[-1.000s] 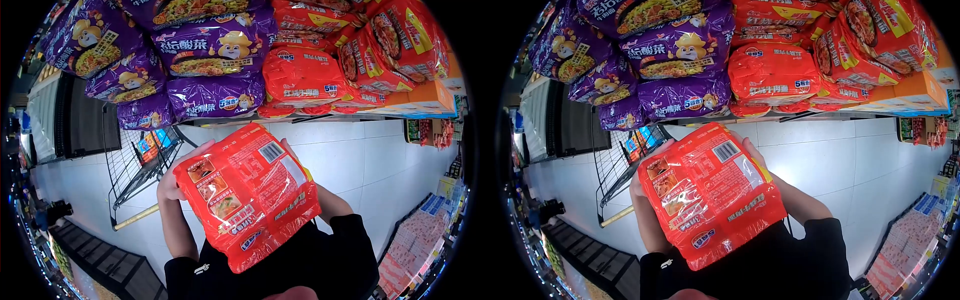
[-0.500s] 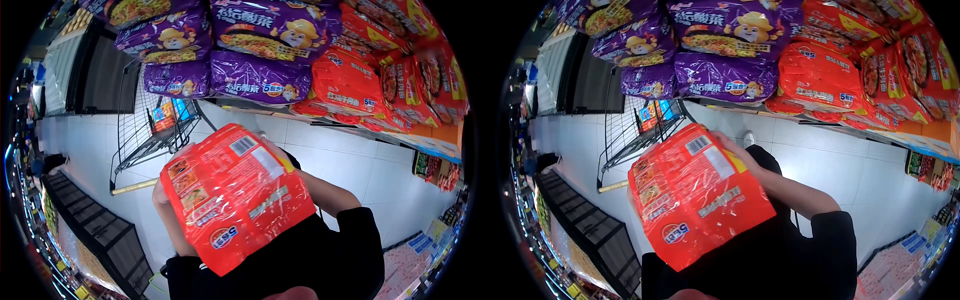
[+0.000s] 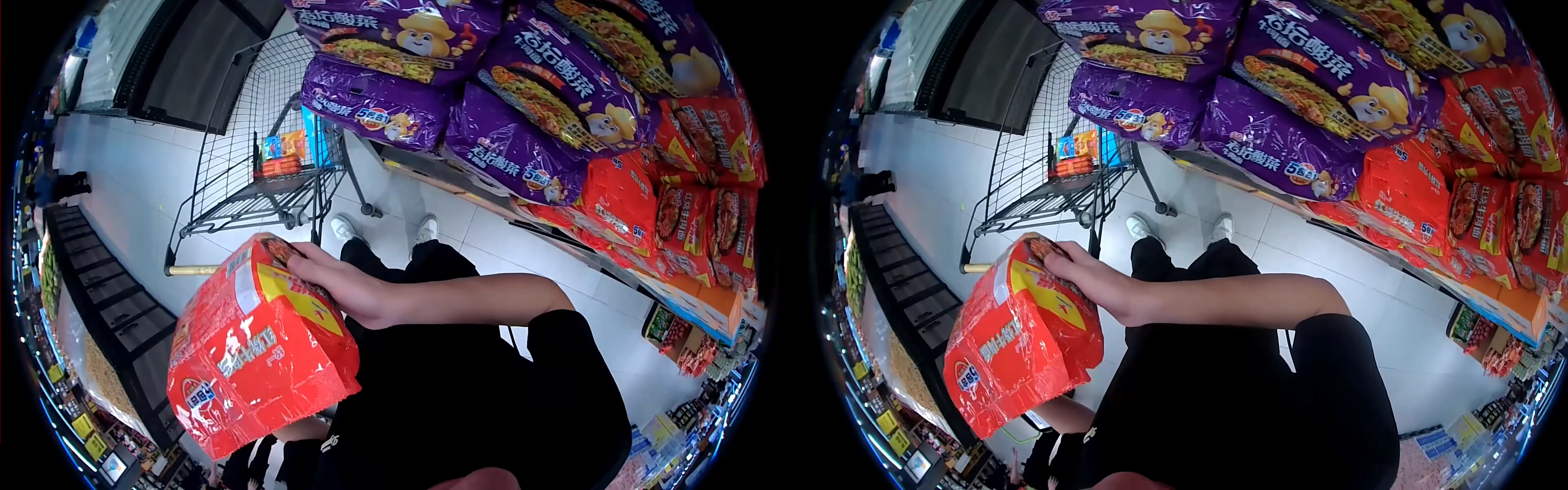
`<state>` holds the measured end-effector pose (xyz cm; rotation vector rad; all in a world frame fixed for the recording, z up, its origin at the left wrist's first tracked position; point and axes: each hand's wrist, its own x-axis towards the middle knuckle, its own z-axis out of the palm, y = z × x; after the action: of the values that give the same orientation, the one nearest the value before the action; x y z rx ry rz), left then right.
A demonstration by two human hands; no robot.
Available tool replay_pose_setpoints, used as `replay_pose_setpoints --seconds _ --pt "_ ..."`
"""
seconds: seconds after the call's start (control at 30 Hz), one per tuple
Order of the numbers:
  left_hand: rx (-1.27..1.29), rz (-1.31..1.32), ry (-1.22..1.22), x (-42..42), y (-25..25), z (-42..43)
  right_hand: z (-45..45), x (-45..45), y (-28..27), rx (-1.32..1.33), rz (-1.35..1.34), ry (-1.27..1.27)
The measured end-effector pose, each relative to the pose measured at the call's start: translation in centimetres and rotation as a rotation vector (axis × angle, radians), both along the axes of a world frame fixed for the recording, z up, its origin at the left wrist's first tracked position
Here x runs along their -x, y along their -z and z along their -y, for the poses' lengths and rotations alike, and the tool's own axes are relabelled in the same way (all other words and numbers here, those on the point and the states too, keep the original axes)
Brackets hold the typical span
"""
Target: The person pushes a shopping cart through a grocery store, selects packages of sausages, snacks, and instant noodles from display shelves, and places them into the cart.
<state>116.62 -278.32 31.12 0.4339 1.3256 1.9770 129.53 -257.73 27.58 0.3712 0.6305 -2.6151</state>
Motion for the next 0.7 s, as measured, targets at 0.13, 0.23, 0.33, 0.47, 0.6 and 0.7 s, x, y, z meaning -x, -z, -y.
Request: replay_pose_setpoints --seconds 0.13,0.23,0.33,0.47,0.6,0.7 --pt "0.05 -0.039 -0.05 6.6 1.0 1.5 0.0 7.0 0.3 0.047 0.111 0.167" --pt "0.104 -0.044 -0.055 13.3 3.0 1.9 -1.5 13.5 -0.4 0.116 0.204 0.233" --pt "0.198 -0.028 -0.041 21.9 6.0 1.6 -1.5 20.6 3.4 -0.103 0.108 0.435" --pt "0.314 0.109 0.035 31.9 13.2 0.0 -2.5 28.4 12.4 -0.134 0.159 0.545" --pt "0.416 0.364 0.084 36.2 21.3 -1.0 -1.4 31.4 17.9 -0.218 0.28 0.554" --pt "0.403 0.625 0.038 36.0 26.0 -1.6 -0.4 31.0 24.3 -0.288 0.408 0.525"
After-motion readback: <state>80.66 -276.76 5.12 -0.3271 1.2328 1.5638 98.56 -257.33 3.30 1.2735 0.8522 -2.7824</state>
